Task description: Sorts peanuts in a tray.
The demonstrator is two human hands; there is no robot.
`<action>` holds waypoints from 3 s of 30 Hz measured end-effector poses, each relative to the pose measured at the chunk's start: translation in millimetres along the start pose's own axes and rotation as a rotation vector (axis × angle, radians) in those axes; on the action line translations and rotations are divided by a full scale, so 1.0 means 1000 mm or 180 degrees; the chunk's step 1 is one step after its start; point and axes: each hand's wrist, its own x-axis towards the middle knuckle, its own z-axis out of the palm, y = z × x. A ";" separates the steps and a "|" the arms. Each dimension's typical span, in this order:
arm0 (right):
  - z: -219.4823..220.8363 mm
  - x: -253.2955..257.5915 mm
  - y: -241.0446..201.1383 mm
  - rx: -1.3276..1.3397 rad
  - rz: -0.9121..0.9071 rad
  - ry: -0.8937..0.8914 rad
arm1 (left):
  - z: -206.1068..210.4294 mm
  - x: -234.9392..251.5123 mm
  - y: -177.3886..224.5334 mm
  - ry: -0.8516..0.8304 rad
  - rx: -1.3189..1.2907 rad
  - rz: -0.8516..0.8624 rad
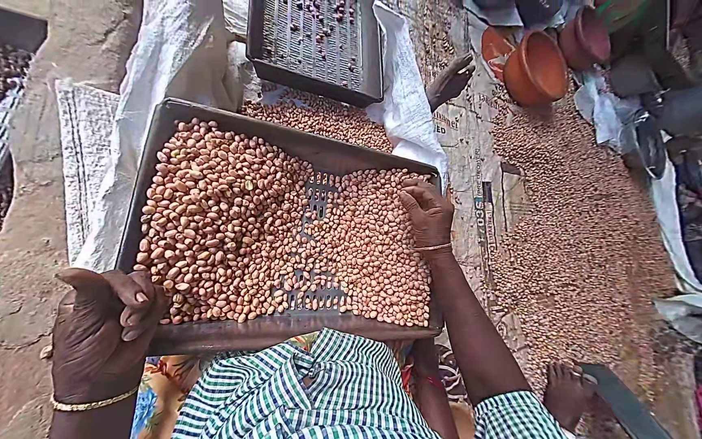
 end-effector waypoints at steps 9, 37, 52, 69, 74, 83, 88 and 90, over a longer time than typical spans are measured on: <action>0.027 0.030 -0.025 -0.1702 -0.0034 -0.1026 | 0.001 0.000 0.001 -0.0031 -0.0021 -0.0062; 0.138 -0.053 -0.182 0.0426 -0.1789 -0.1905 | 0.016 0.009 0.010 -0.0168 -0.0478 -0.1408; 0.232 -0.086 -0.168 0.1294 -0.1972 -0.4030 | 0.024 -0.013 -0.018 0.1392 0.0079 0.2676; 0.041 -0.022 -0.063 0.0515 -0.0063 -0.1950 | 0.011 0.013 0.006 0.0168 0.0081 -0.1419; 0.016 -0.058 -0.056 0.1456 0.1595 -0.1409 | 0.008 0.012 0.008 0.0266 0.0092 -0.1386; 0.028 -0.058 -0.051 0.1517 0.1342 -0.1298 | 0.007 0.012 0.008 0.0283 -0.0050 -0.1238; 0.022 -0.050 -0.039 -0.0506 -0.0411 -0.1458 | 0.008 0.014 0.007 0.0253 -0.0079 -0.1234; 0.030 -0.063 -0.038 -0.0877 -0.0832 -0.1698 | 0.007 0.013 0.007 0.0251 -0.0107 -0.1223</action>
